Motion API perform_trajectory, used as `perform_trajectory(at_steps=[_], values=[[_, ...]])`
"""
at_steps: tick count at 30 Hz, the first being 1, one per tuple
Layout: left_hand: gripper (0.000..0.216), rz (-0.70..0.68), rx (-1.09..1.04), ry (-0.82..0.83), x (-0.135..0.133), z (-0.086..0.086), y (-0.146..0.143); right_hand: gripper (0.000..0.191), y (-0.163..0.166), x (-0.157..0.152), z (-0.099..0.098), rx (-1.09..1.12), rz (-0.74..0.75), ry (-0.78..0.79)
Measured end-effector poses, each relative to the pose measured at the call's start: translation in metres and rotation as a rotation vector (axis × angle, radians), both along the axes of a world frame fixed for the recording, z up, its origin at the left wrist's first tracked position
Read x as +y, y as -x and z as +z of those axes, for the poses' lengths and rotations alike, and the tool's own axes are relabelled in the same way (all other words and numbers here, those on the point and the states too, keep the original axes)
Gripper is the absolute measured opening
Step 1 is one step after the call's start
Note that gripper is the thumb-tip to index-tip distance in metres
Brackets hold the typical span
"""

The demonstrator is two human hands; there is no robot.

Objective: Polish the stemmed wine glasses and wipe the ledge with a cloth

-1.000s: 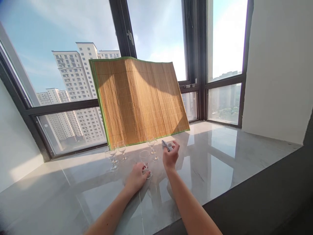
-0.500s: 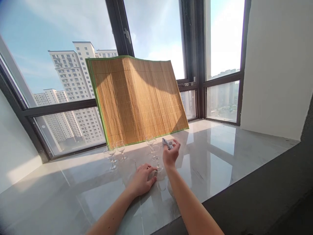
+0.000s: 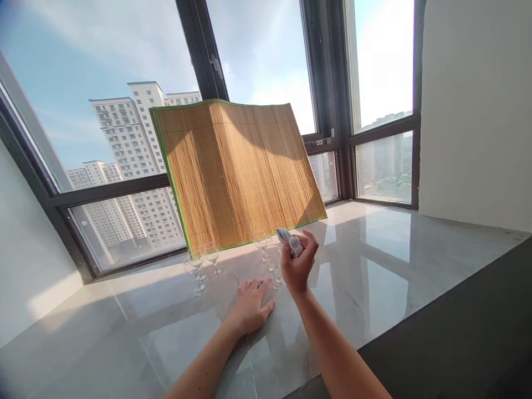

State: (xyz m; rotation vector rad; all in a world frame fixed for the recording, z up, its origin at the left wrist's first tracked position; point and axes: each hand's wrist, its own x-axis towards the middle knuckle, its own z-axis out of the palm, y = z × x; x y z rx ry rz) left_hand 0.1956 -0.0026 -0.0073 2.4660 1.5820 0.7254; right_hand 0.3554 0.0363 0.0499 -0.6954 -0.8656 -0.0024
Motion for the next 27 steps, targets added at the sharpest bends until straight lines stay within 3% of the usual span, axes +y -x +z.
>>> perform_trajectory(at_steps=[4, 7, 10, 13, 16, 20, 24, 27], values=[[0.025, 0.158, -0.405, -0.171, 0.015, 0.008, 0.012, 0.05, 0.0, -0.002, -0.001, -0.03, -0.021, 0.011], [0.018, 0.495, -0.632, -0.474, 0.025, 0.021, 0.035, 0.048, 0.008, -0.01, 0.005, -0.029, -0.025, 0.037], [0.04, 0.845, -0.792, -0.614, 0.03, 0.031, 0.065, 0.047, 0.028, -0.026, 0.011, -0.012, 0.027, 0.06], [0.059, 1.008, -0.899, -0.566, 0.034, 0.029, 0.092, 0.043, 0.056, -0.044, 0.011, -0.108, 0.15, 0.104], [0.059, 1.083, -0.961, -0.482, 0.041, 0.019, 0.11, 0.039, 0.078, -0.062, 0.004, -0.304, 0.227, 0.161], [0.053, 1.037, -1.013, -0.376, 0.052, 0.005, 0.12, 0.041, 0.093, -0.079, -0.002, -0.397, 0.282, 0.237], [0.052, 0.978, -0.96, -0.296, 0.057, 0.0, 0.119, 0.046, 0.091, -0.082, -0.003, -0.573, 0.279, 0.256], [0.044, 0.955, -0.913, -0.249, 0.052, 0.001, 0.106, 0.046, 0.084, -0.075, -0.006, -0.587, 0.252, 0.308]])
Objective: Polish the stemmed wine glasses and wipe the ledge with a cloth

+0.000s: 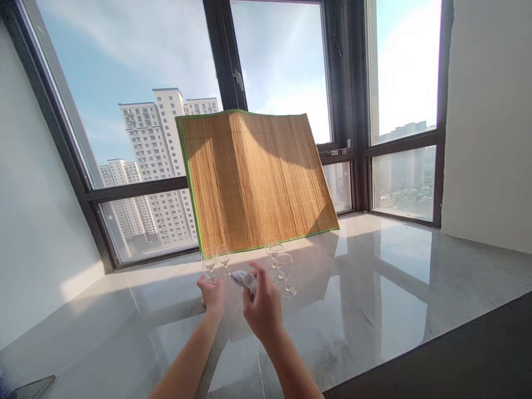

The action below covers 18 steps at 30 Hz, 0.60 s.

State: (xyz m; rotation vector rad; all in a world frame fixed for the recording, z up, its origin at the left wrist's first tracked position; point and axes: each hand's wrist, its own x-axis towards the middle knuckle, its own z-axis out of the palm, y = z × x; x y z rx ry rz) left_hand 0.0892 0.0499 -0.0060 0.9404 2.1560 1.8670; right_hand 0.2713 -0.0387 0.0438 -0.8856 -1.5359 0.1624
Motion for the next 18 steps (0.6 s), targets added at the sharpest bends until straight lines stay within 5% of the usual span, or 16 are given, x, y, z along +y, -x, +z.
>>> perform_trajectory(at_steps=[10, 18], values=[[0.034, -0.516, 0.464, -0.095, -0.041, 0.021, -0.074, 0.045, -0.024, 0.019, -0.002, -0.109, -0.137, 0.099], [0.049, -0.429, 0.861, 0.067, -0.053, 0.03, -0.066, 0.05, -0.019, 0.005, 0.006, -0.292, -0.035, 0.08]])
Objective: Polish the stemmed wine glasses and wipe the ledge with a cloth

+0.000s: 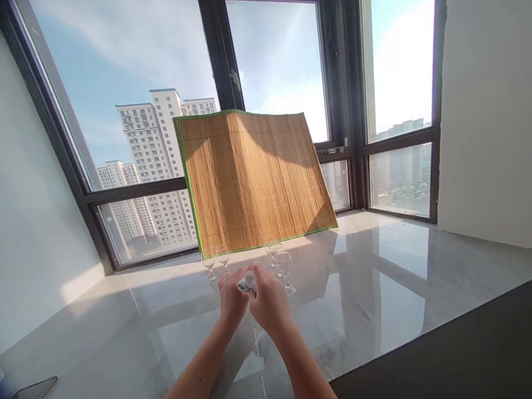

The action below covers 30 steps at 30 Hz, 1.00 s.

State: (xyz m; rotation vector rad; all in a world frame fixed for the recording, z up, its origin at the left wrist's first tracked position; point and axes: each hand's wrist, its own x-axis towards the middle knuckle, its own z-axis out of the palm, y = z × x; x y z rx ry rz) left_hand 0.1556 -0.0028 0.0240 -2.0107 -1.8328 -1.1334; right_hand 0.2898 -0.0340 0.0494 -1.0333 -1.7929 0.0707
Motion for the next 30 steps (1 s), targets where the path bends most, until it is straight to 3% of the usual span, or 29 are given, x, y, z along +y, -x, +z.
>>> perform_trajectory(at_steps=[4, 8, 16, 23, 30], values=[[0.043, 0.048, 0.075, -0.031, -0.002, 0.003, -0.001, 0.051, 0.007, 0.0, -0.003, 0.026, -0.059, -0.054], [0.041, 0.0, 0.088, -0.049, -0.001, 0.003, 0.001, 0.052, 0.0, 0.007, -0.006, 0.084, -0.174, -0.065], [0.036, -0.058, -0.264, -0.125, 0.01, 0.0, 0.012, 0.047, -0.024, 0.017, -0.008, 0.093, -0.302, -0.005], [0.051, -0.077, -0.072, -0.072, 0.004, 0.003, 0.01, 0.045, -0.012, 0.014, -0.013, 0.031, -0.068, 0.081], [0.048, -0.141, -0.062, -0.02, 0.004, 0.006, 0.01, 0.042, -0.008, 0.015, -0.011, 0.361, 0.121, 0.194]])
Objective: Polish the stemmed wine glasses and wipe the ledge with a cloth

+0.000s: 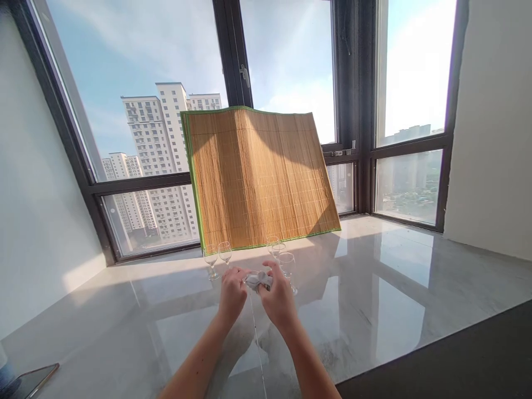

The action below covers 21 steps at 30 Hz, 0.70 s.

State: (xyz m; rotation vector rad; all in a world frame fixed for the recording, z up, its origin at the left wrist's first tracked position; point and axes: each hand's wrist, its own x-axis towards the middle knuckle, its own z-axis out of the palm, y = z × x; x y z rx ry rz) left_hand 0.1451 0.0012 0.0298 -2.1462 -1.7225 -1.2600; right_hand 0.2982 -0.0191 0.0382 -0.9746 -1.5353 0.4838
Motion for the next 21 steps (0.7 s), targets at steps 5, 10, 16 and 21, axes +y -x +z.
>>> perform_trajectory(at_steps=[5, 10, 16, 21], values=[[0.042, -0.117, -0.139, 0.009, 0.006, -0.006, -0.004, 0.042, -0.004, 0.0, 0.006, 0.346, 0.141, 0.107], [0.029, -0.138, -0.46, 0.134, 0.018, -0.018, -0.002, 0.035, -0.007, -0.002, 0.011, 0.393, -0.059, 0.002], [0.049, -0.197, -0.613, 0.205, 0.022, -0.025, -0.005, 0.033, -0.006, -0.001, 0.005, 0.096, -0.289, -0.041], [0.054, -0.325, -0.749, 0.262, 0.013, -0.015, -0.015, 0.038, -0.003, 0.004, -0.003, -0.043, -0.283, 0.012]])
